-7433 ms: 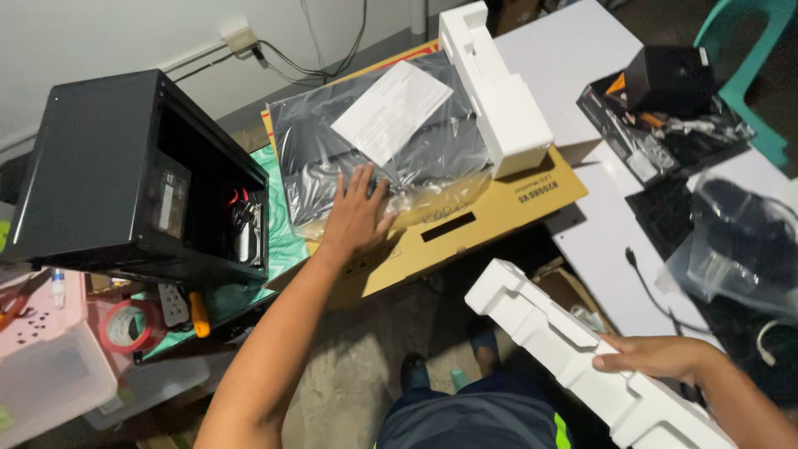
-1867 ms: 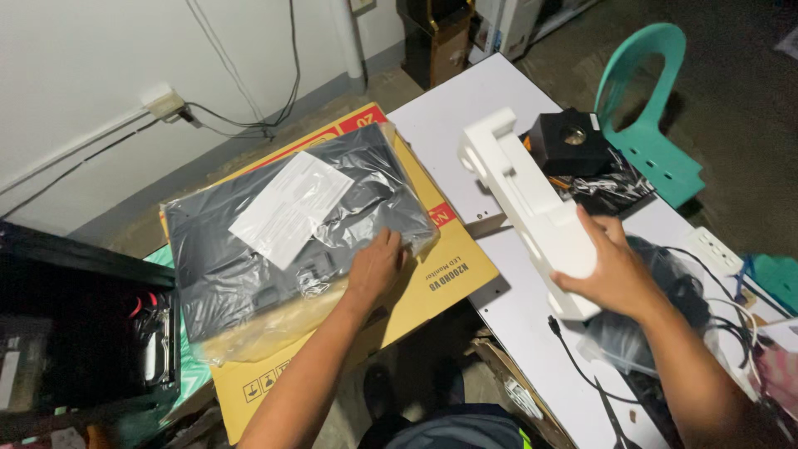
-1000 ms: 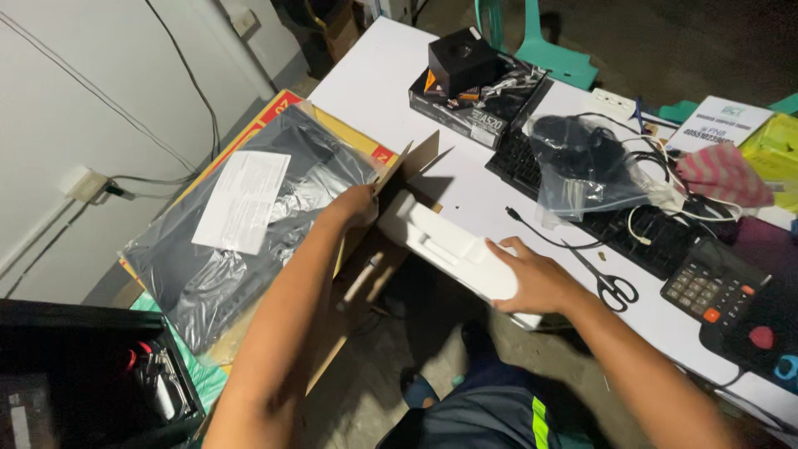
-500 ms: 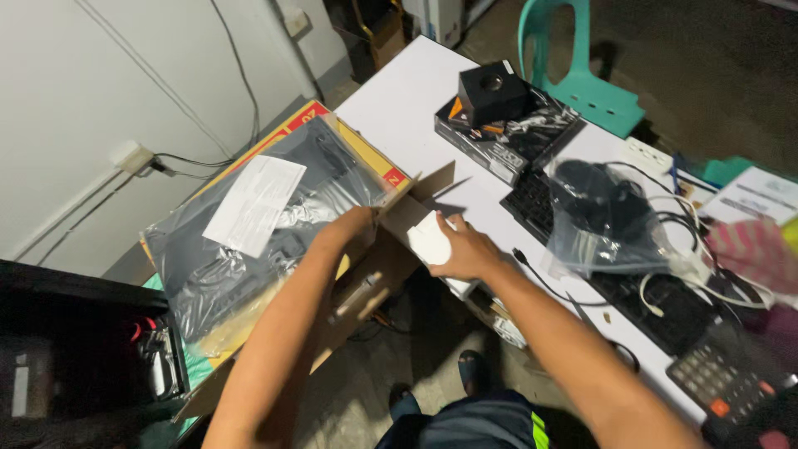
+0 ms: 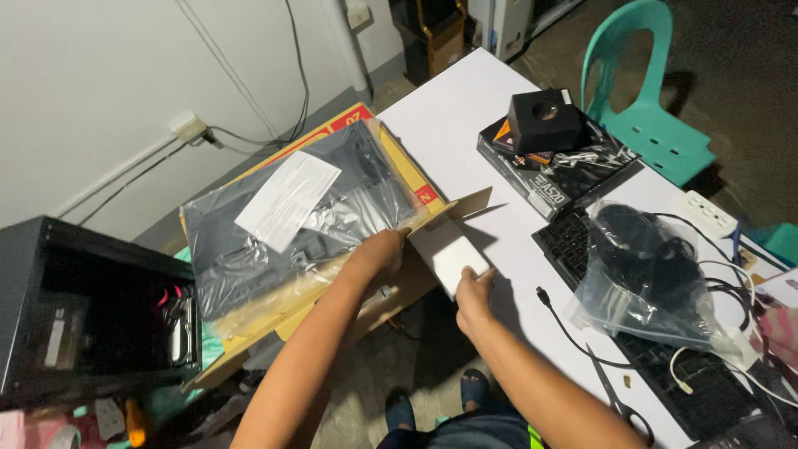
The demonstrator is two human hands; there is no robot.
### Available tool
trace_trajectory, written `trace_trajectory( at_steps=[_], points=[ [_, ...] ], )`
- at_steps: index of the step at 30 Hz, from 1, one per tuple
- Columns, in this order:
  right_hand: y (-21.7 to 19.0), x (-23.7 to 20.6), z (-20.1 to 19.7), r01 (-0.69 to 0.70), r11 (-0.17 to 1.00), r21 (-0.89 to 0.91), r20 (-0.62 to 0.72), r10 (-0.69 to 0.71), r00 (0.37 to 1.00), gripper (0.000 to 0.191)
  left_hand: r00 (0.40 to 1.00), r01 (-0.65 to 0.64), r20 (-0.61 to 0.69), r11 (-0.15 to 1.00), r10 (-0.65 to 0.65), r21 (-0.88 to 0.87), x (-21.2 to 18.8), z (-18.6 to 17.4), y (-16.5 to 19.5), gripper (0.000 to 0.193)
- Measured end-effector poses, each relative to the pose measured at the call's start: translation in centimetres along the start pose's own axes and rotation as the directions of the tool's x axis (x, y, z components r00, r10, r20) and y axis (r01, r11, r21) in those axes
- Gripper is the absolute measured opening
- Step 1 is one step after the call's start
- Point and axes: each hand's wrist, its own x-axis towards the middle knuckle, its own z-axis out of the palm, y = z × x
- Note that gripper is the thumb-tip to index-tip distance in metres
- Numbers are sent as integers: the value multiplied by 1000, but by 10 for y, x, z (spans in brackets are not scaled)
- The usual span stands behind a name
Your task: The person picks up a cardboard box, places it on a table, and opens it. They remove foam inserts and a plastic-wrapped monitor, then unwrap the monitor and its stand. The person attaches the stand to the monitor and places it on the box.
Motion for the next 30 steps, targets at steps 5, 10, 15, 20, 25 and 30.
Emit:
trace_trajectory(
  at_steps=[5,10,15,20,25,30],
  points=[
    [-24,-1,18,-66,964,257,90,44,995,54,997,-6,-75,1000,4,-25,-1,7,-3,49],
    [-41,11,46,2,912,410,135,-62,989,21,999,34,-31,998,-35,-43,2,13,-8,59],
    [-47,28,77,-81,746,661,130,-7,992,21,993,-53,-103,998,55,26,2,23,-10,53],
    [-59,26,88,-117,900,420,262,3,965,27,982,-39,-185,999,43,22,2,37,-14,52],
    [-61,26,89,-281,801,529,439,25,898,31,991,13,-137,997,-3,72,10,51,-14,62],
    [-30,64,84,-464,711,529,490,190,851,25,979,-23,-203,996,5,-82,-4,45,-18,54]
  ],
)
